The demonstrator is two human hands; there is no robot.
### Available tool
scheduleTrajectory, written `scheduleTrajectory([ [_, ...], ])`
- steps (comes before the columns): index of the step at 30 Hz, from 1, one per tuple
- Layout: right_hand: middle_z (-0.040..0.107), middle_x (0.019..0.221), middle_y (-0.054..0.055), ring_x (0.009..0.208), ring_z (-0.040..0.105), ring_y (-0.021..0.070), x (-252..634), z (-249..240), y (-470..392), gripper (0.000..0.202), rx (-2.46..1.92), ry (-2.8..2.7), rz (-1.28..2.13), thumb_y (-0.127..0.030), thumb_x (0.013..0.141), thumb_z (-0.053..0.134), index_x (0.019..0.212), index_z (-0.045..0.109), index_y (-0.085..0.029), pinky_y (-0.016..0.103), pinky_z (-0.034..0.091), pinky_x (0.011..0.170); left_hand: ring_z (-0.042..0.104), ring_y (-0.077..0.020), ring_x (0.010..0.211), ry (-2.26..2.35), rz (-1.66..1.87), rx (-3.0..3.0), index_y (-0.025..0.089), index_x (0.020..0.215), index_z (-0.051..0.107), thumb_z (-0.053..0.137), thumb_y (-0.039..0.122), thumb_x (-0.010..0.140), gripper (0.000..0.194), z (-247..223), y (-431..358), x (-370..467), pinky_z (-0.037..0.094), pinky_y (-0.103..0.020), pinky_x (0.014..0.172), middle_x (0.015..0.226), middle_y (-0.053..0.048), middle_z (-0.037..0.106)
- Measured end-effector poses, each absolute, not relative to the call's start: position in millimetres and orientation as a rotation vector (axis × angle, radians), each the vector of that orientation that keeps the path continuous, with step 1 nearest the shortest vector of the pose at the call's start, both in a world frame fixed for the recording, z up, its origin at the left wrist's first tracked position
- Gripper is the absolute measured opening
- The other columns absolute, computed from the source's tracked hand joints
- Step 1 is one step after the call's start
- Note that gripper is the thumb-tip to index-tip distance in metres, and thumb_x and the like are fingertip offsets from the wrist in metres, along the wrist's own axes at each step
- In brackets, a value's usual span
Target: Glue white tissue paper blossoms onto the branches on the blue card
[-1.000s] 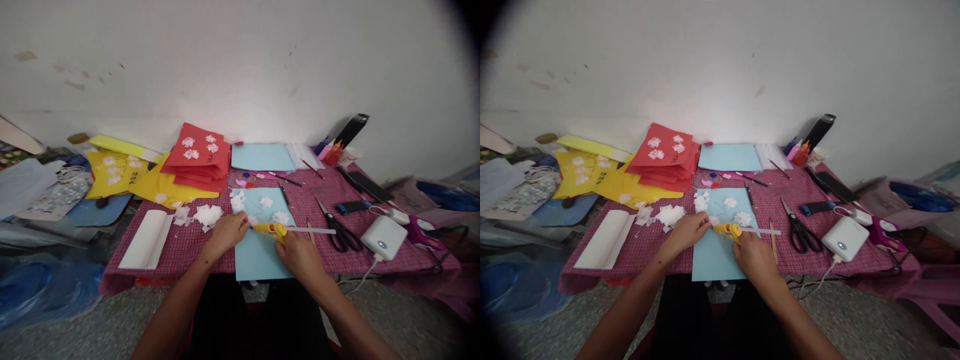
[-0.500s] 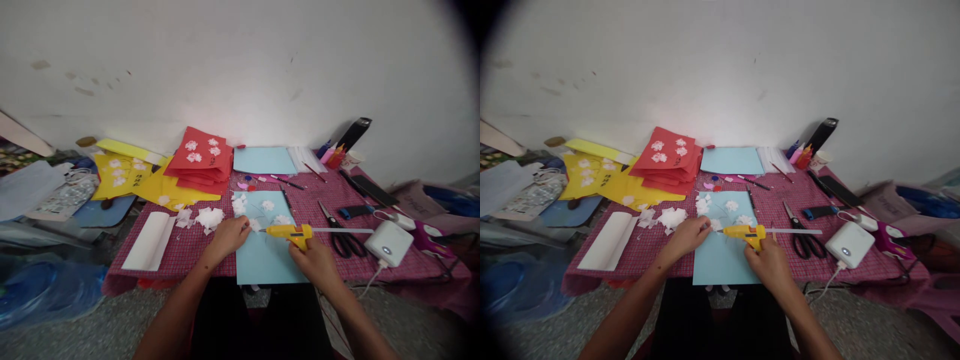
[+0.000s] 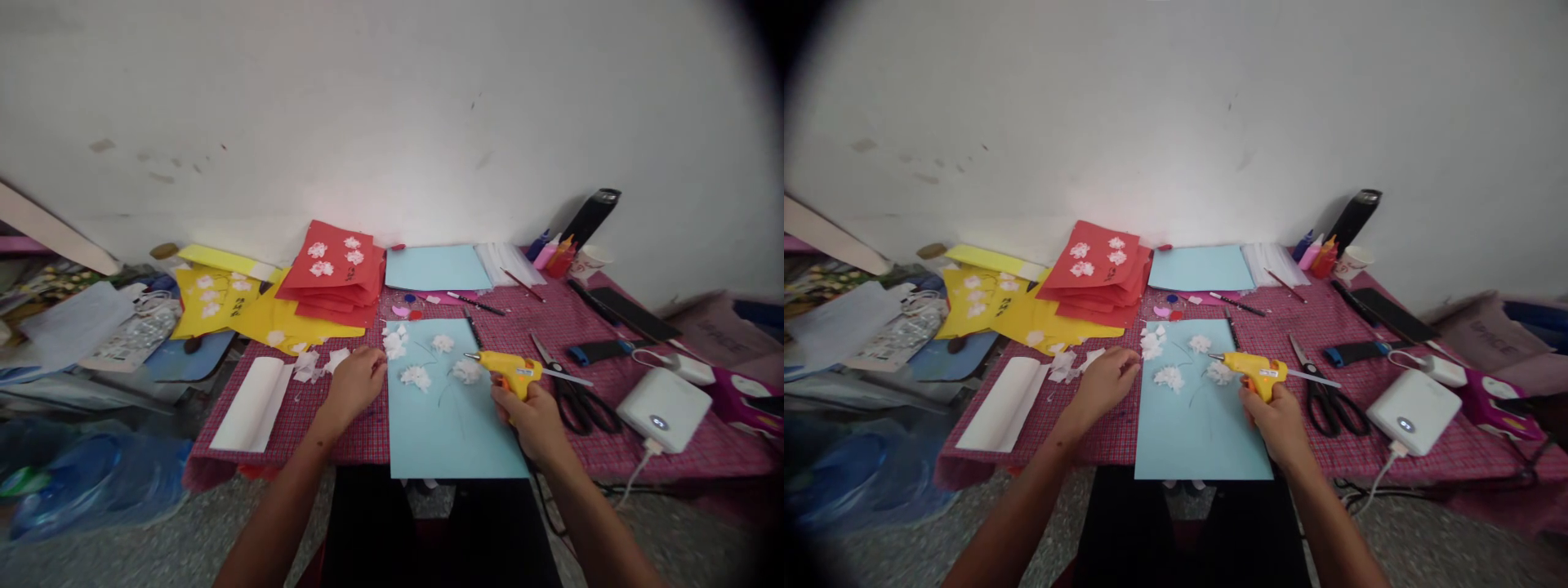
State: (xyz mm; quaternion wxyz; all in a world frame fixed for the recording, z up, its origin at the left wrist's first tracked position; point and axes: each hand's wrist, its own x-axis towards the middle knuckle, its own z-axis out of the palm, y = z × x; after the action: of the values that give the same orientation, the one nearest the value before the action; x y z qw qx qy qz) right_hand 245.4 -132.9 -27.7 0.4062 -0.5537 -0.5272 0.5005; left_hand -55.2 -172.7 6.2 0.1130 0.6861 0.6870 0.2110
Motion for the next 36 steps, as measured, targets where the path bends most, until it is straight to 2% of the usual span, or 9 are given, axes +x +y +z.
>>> scheduleTrajectory([
  [7, 0.053, 0.053, -0.004, 0.045, 0.045, 0.0126, 251, -40, -133, 0.035, -1.487, -1.394, 1.187, -0.043, 0.075, 0.067, 0.092, 0.062, -0.013, 0.024, 0.035, 0.044, 0.059, -0.0208, 0.099, 2.142, 0.499, 1.993, 0.021, 0.107, 0.063, 0.055, 0.025, 0.085, 0.023, 3, -151, -44, 0.044, -0.031, 0.088, 0.105, -0.006, 0.065],
  [12, 0.055, 0.053, -0.003, 0.046, 0.047, 0.0135, 253, -42, -133, 0.032, -1.506, -1.430, 1.166, -0.044, 0.076, 0.065, 0.088, 0.063, -0.014, 0.025, 0.037, 0.045, 0.060, -0.0199, 0.093, 2.198, 0.496, 1.995, 0.020, 0.094, 0.063, 0.050, 0.024, 0.089, 0.015, -3, -149, -42, 0.043, -0.030, 0.083, 0.097, -0.006, 0.066],
  [16, 0.056, 0.054, -0.002, 0.047, 0.048, 0.0140, 251, -36, -135, 0.031, -1.504, -1.434, 1.158, -0.043, 0.075, 0.065, 0.085, 0.063, -0.014, 0.026, 0.038, 0.046, 0.060, -0.0182, 0.089, 2.182, 0.528, 1.999, 0.020, 0.084, 0.062, 0.047, 0.023, 0.090, 0.017, -4, -149, -44, 0.043, -0.029, 0.080, 0.092, -0.005, 0.067],
  [25, 0.058, 0.056, -0.001, 0.049, 0.051, 0.0149, 250, -36, -134, 0.033, -1.539, -1.462, 1.118, -0.043, 0.073, 0.065, 0.086, 0.063, -0.013, 0.026, 0.039, 0.047, 0.061, -0.0161, 0.082, 2.037, 0.763, 1.897, 0.020, 0.083, 0.065, 0.047, 0.028, 0.091, 0.021, -5, -159, -57, 0.042, -0.026, 0.075, 0.087, -0.002, 0.070],
  [36, 0.059, 0.055, 0.000, 0.048, 0.051, 0.0147, 250, -34, -135, 0.032, -1.566, -1.499, 1.100, -0.046, 0.072, 0.064, 0.078, 0.061, -0.015, 0.026, 0.038, 0.044, 0.062, -0.0166, 0.080, 2.089, 0.687, 1.938, 0.020, 0.084, 0.066, 0.048, 0.023, 0.090, 0.019, -4, -163, -64, 0.041, -0.026, 0.072, 0.085, -0.002, 0.070],
])
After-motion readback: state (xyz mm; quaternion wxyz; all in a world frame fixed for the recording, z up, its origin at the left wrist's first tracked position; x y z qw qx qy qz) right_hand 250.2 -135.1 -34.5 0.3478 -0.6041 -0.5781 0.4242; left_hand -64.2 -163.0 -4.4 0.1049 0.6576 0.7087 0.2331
